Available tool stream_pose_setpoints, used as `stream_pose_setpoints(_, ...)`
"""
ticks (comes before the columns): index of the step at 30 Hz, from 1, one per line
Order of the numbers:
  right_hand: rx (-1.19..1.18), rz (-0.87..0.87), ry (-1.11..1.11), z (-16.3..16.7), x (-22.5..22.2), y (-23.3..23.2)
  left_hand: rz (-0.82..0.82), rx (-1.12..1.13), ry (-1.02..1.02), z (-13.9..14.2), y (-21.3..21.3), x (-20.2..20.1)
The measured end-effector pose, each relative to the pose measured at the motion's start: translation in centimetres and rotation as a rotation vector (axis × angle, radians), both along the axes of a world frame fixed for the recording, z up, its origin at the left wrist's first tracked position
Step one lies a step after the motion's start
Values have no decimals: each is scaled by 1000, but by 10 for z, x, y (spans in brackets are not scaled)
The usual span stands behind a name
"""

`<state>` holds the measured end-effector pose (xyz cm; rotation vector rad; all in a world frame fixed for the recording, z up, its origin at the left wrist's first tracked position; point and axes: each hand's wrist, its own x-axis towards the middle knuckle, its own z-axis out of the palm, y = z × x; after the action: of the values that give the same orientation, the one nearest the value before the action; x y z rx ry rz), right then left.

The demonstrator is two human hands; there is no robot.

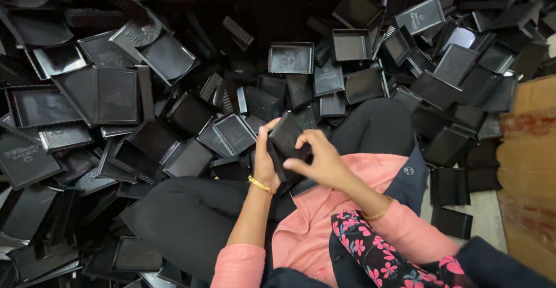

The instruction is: The person sits cross-legged on the floor and repeatedly picks up two black plastic tray halves, snaps them together, and places the assembled unit into a cardboard box. The process is repeated continuously with items from a large surrounding pile.

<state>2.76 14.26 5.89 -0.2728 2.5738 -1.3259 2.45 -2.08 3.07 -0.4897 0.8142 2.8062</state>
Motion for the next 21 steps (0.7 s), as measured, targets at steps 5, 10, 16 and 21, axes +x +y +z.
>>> stream_pose_setpoints(5,-84,-114,51,23,-2,-5,81,-182,77,-8,0,-3)
stream_pose_setpoints(10,-360,-63,-180,32,5,-14,48,-293,99,-16,3,-3)
stream_pose_setpoints(16,-345,-32,-329,22,15,-12,78,-201,102,-14,-1,-5)
stream_pose_setpoints(21,-439,-90,-315,15,15,-6,30,-386,105,-16,6,-6)
